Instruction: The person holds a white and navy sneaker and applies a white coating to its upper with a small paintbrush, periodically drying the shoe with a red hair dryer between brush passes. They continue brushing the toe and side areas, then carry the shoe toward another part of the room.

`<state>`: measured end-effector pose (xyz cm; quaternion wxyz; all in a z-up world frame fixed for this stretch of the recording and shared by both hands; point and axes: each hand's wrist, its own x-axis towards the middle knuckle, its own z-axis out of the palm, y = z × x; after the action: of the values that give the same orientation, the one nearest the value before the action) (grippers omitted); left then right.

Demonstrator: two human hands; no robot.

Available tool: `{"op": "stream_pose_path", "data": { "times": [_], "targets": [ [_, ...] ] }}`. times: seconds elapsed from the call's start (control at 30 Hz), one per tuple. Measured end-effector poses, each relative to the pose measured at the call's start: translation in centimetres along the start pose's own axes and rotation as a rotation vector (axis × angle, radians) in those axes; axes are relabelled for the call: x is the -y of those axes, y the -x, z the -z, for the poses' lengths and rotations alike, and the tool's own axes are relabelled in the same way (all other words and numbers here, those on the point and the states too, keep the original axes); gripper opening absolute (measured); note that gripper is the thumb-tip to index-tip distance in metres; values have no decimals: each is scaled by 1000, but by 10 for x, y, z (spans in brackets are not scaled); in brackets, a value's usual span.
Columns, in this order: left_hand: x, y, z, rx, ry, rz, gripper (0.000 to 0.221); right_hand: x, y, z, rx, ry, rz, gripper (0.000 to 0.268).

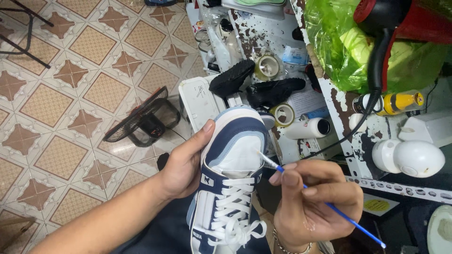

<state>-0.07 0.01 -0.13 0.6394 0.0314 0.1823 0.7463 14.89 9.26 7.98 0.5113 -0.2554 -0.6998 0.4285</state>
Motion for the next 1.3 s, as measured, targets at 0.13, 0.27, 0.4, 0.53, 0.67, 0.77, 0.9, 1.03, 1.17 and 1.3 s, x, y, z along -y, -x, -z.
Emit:
{"op": "stream_pose_path", "data": {
  "times": [0.13,0.27,0.4,0.53,0.67,0.77,0.9,1.03,1.17,1.3],
  "targets": [
    [1,0,0,-11,21,26,59,-2,4,7,170,7,38,33],
    [3,-1,5,-6,26,10,59,3,3,10,159,-12,1,29],
    [3,-1,2,-15,57,30,59,-2,8,12,252,19,92,30],
    [3,-1,1,-38,37,13,58,-5,9,14,218,63,95,29],
    [4,-1,2,-10,47,21,59,-3,9,12,266,36,82,28],
    [2,-2,-2,-52,35,25,59,-4,11,12,191,98,61,29],
    [3,-2,0,-33,31,28,59,-4,9,12,215,-29,114,29],
    [4,-4,5,-35,19,16,59,-10,9,14,203,52,77,27],
    [0,-12,2,-52,71,22,60,-18,0,4,167,-111,86,25],
    [2,-17,11,-65,80,35,60,-26,-6,-2,345,-16,114,24]
  ]
}}
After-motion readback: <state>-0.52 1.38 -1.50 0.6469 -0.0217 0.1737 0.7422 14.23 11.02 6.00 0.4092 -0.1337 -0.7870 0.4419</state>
